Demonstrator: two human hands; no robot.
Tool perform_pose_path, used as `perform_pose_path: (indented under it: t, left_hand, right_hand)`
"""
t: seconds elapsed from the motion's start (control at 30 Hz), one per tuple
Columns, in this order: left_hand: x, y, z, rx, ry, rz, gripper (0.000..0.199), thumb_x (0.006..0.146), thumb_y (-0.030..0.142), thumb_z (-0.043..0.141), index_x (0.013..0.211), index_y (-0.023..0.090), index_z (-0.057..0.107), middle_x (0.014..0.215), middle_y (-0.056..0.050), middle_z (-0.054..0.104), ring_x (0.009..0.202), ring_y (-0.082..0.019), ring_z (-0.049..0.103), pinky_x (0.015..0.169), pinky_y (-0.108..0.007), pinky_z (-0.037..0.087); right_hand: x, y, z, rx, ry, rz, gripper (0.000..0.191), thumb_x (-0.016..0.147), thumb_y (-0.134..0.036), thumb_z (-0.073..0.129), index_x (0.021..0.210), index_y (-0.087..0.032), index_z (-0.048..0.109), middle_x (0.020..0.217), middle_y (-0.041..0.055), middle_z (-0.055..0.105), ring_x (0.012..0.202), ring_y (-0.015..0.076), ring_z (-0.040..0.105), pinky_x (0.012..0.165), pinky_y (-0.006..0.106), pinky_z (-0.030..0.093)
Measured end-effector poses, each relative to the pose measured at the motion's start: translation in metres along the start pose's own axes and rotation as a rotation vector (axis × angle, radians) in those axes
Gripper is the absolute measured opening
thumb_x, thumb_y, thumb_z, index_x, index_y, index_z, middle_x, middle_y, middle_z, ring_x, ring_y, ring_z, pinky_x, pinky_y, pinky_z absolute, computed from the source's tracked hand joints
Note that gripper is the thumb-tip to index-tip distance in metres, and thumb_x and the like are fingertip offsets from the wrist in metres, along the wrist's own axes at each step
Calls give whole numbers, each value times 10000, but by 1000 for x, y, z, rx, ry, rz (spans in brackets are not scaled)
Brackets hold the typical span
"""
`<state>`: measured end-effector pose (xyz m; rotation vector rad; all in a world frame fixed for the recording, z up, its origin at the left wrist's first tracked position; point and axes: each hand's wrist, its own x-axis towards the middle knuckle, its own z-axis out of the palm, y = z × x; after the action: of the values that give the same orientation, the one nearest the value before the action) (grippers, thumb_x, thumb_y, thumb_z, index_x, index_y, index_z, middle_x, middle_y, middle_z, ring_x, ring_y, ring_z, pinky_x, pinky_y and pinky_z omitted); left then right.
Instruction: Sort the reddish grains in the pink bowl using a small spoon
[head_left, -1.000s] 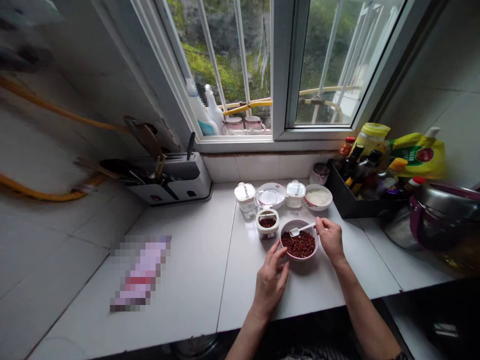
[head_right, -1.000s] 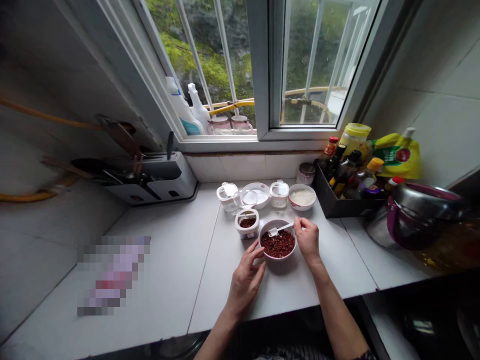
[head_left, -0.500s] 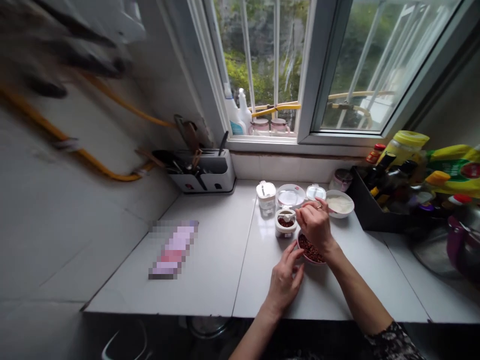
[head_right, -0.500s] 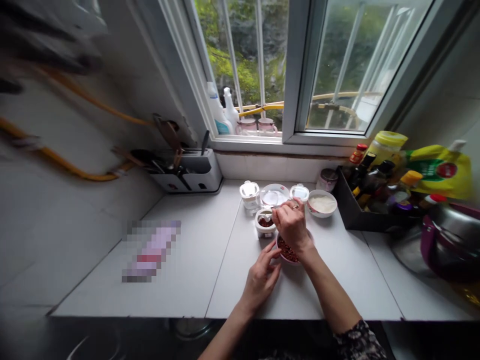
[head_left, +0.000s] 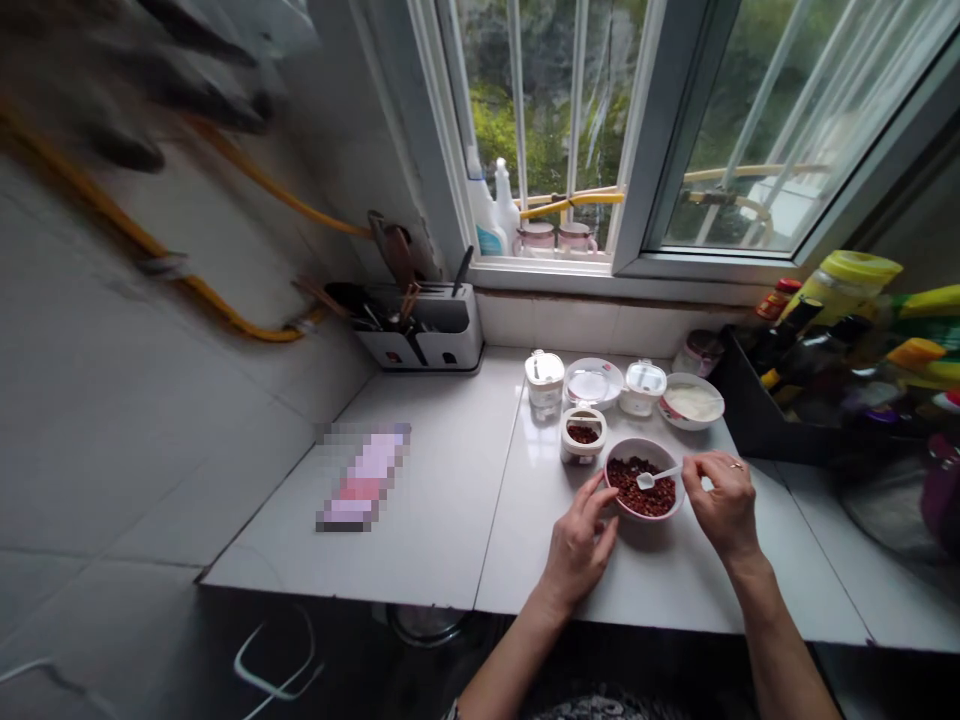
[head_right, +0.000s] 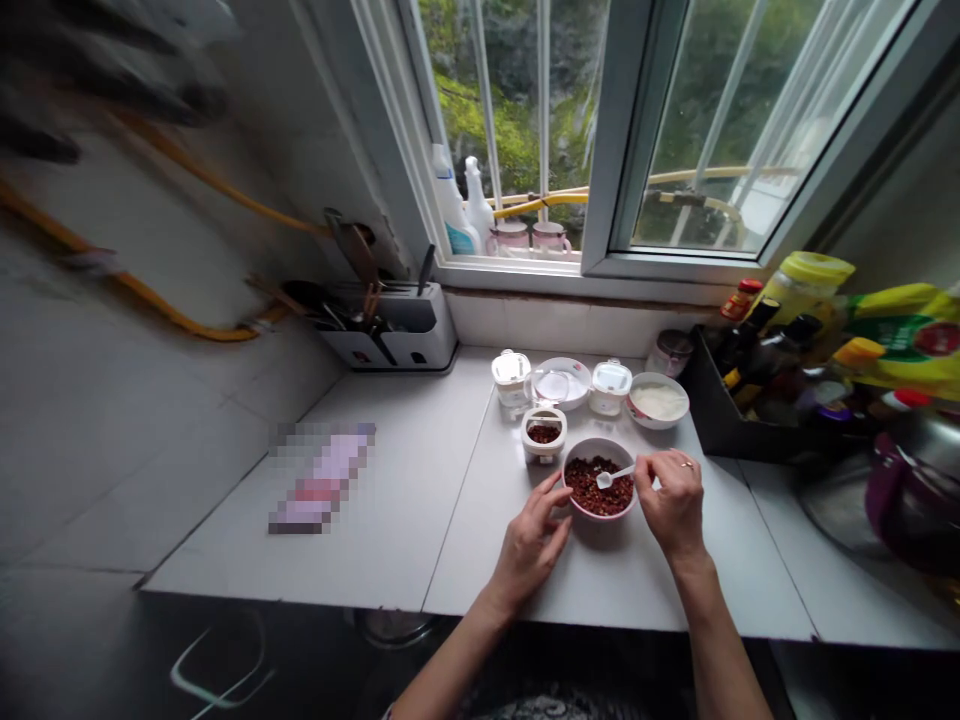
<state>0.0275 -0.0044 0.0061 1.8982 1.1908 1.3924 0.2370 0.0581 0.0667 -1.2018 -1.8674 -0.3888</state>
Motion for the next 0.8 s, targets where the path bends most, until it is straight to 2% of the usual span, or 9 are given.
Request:
perform_pose_path:
  t: [0.27,0.53,0.8]
  left_hand:
    - [-1,-2,-1,-20,-16,-3,393,938,102,529,1307,237,528,1474,-130,512,1190,-219,660,775,-282,667]
    - [-2,-2,-1,13,-21,-15,383,938,102,515,1301,223,537,1478,-146,506,1209,-236,653,800,-296,662]
    - [-1,1,-2,13,-3,-13,361,940,113,525,1279,234,550,1462,-136,528,1191,-232,663,776,-282,660]
  right_hand:
    - [-7,-21,9,7,-161,24,298,971,-245,534,675,-219,561,647,16,655,705,192,615,836,360,419]
    - [-10,-17,8,106,-108,160,321,976,-286,537,662,-224,549,611,-14,623,628,168,586,858,370,428]
    - [-14,-17,6,182,-78,263,330,965,-296,546,642,-230,552,649,-3,669,633,168,607,891,393,458]
